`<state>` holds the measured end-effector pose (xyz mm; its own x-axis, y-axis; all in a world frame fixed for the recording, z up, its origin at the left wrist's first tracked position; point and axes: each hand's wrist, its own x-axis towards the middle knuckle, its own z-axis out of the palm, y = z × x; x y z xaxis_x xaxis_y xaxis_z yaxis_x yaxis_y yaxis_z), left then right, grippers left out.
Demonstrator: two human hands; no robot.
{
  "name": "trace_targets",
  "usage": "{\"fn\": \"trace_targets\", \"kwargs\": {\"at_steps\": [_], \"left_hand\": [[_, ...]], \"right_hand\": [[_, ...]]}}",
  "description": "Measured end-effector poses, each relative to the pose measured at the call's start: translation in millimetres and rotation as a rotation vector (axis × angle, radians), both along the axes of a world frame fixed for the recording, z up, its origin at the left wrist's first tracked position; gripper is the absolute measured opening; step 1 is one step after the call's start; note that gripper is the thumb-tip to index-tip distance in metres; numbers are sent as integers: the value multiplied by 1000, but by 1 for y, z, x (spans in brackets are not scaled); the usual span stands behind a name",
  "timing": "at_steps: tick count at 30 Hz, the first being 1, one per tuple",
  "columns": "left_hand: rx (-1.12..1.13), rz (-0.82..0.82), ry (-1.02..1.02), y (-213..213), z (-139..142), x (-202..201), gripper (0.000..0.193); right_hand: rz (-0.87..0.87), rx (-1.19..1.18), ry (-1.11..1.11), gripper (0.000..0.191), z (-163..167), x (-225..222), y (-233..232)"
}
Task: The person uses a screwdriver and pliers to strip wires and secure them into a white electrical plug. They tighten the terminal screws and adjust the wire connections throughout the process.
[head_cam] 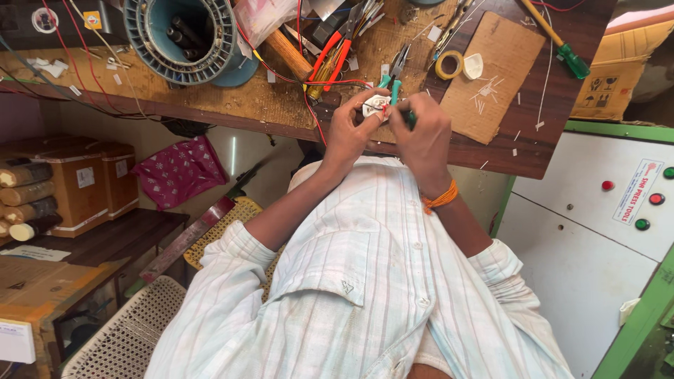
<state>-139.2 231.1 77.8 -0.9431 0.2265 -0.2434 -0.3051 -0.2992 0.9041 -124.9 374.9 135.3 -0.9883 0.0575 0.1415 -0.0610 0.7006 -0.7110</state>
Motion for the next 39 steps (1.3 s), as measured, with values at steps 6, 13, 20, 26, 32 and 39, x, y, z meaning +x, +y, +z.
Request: {"fn": "trace_targets", "kwargs": {"at_steps": [6, 13, 20, 26, 32, 39], "left_hand": [[24, -22, -55, 0, 0, -5, 32], [23, 4, -69, 6, -13, 1, 31], [-18, -16, 88, 10, -17, -5, 30], [25, -60, -147, 11, -9, -7, 32], [46, 11, 0, 7, -23, -1, 38], [49, -68, -137, -7, -25, 0, 36]], "right_hand": [[-56, -392, -336, 16, -8, -11, 13], [-14, -337, -300, 17, -7, -9, 15], [-37, -305, -268, 16, -5, -8, 17], [-11, -278, -207, 15, -6, -8, 20], [143, -159, -143, 13, -10, -4, 12], [270, -96, -96, 12, -10, -8, 7]]}}
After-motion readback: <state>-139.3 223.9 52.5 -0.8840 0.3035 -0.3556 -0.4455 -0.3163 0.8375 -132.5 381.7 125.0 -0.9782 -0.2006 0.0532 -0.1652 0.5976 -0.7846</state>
